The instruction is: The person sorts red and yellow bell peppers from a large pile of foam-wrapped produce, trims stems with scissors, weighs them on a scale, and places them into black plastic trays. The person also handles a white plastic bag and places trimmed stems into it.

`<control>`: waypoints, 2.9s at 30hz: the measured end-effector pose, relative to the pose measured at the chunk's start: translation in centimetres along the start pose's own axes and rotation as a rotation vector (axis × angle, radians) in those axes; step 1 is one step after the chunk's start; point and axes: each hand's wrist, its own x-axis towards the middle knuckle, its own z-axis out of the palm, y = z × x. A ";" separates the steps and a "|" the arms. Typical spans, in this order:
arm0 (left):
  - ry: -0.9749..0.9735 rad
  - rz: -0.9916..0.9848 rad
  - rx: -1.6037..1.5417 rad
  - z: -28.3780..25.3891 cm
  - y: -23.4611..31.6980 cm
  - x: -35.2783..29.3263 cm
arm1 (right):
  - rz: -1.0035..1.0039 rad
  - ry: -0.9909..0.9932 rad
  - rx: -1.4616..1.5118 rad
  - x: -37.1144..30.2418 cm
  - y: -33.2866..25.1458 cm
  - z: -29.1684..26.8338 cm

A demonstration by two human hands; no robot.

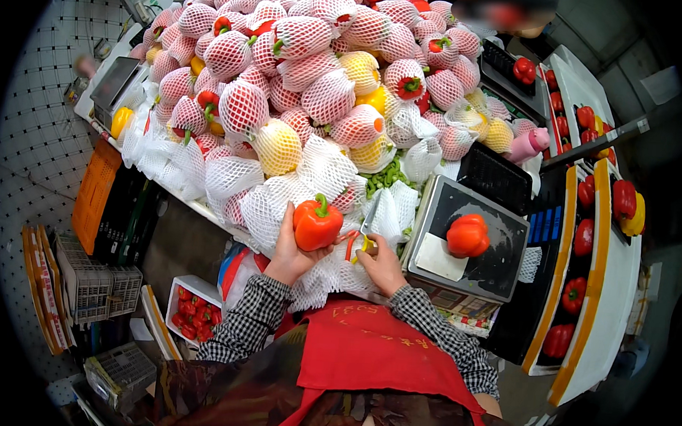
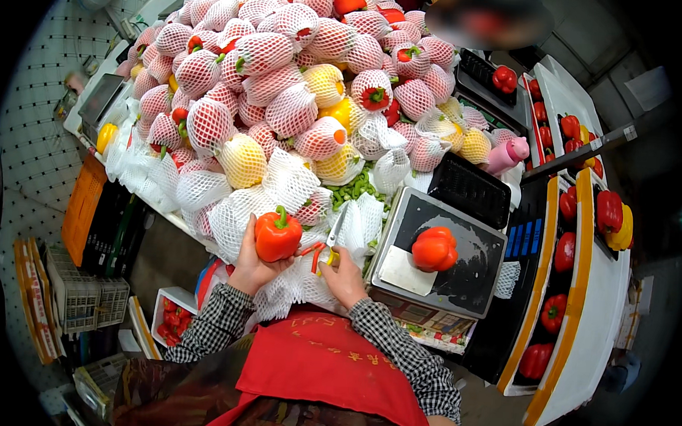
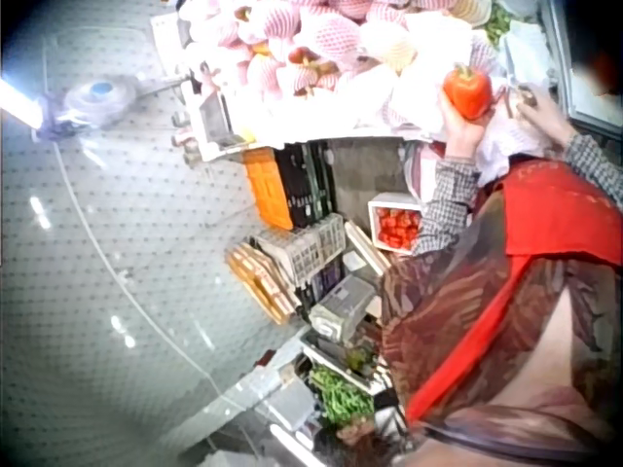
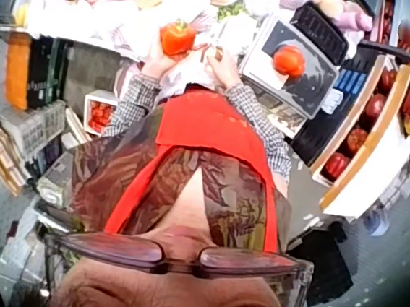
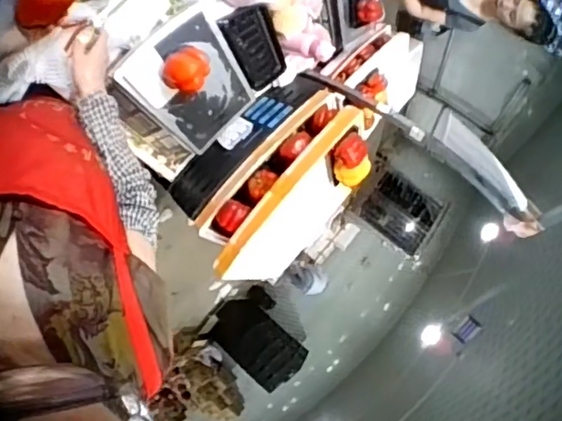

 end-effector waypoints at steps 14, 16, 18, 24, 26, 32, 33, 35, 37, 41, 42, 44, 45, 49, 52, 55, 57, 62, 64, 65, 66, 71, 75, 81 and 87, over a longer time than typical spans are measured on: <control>0.009 0.213 0.284 -0.1 0.9 -0.4 | 0.136 -0.138 0.575 -2.3 -1.0 0.1; 0.033 0.266 0.330 0.5 1.3 -0.5 | -0.023 -0.143 0.345 -2.8 -1.5 -0.3; 0.045 0.312 0.384 0.8 1.7 -0.5 | -0.169 -0.070 0.131 -3.6 -2.7 -0.9; -0.010 0.450 0.457 0.5 2.6 0.7 | -0.381 -0.041 -0.090 -3.9 -4.2 -1.6; -0.035 0.473 0.497 0.5 3.0 1.1 | -0.359 -0.074 -0.105 -4.0 -5.0 -1.9; -0.061 0.436 0.587 1.4 4.2 1.7 | -0.428 -0.068 -0.144 -3.9 -5.0 -2.3; -0.050 0.419 0.593 1.9 4.3 1.4 | -0.437 -0.058 -0.151 -3.8 -4.9 -2.3; -0.079 0.386 0.625 2.6 4.3 0.9 | -0.455 -0.040 -0.166 -3.6 -4.4 -2.1; -0.094 0.378 0.658 2.7 4.2 1.1 | -0.450 -0.023 -0.167 -3.4 -3.7 -1.9; -0.058 0.295 0.625 3.0 3.7 1.2 | -0.376 -0.013 -0.302 -3.5 -3.2 -1.3; -0.038 0.245 0.592 3.2 3.5 1.0 | -0.348 0.002 -0.309 -3.4 -2.8 -1.2; -0.017 0.263 0.567 2.4 3.3 1.5 | -0.293 0.032 -0.324 -2.8 -1.9 -0.8; -0.007 0.272 0.554 2.1 3.2 1.7 | -0.238 0.056 -0.283 -2.5 -1.5 -0.7; -0.104 0.224 0.468 3.4 2.5 0.3 | -0.069 0.112 -0.182 -1.0 -0.7 -0.1; -0.158 0.300 0.460 3.9 1.9 0.3 | -0.121 0.129 -0.094 -0.9 -1.2 -0.3; -0.187 0.527 0.679 4.6 1.2 0.6 | -0.175 0.097 -0.112 -1.2 -2.6 -1.5; -0.172 0.675 1.023 5.2 1.1 0.2 | -0.172 0.062 0.300 -2.2 -4.9 -2.4; -0.317 0.998 1.508 7.5 -2.2 -0.8 | -0.149 -0.152 0.966 -2.0 -7.6 -3.6; -0.418 1.032 1.598 9.2 -2.8 -2.9 | -0.218 -0.202 1.125 -1.9 -7.9 -4.6; -0.453 1.021 1.549 9.2 -3.1 -2.7 | -0.173 -0.195 1.184 -2.2 -8.1 -5.1; -0.488 1.008 1.500 9.1 -3.3 -2.3 | -0.128 -0.188 1.241 -2.3 -8.1 -5.5; -0.578 1.032 1.449 8.4 -4.2 -0.8 | 0.028 -0.127 1.365 -2.7 -8.0 -6.1; -0.494 1.085 1.570 9.4 -4.5 -1.0 | -0.171 -0.016 1.101 -2.9 -6.8 -6.7; -0.489 1.283 1.710 11.1 -5.5 -1.3 | -0.693 0.242 -0.112 -6.9 -9.1 -9.3; -0.741 1.293 1.724 13.5 -6.7 -2.1 | -0.652 0.347 -0.146 -9.6 -8.5 -12.2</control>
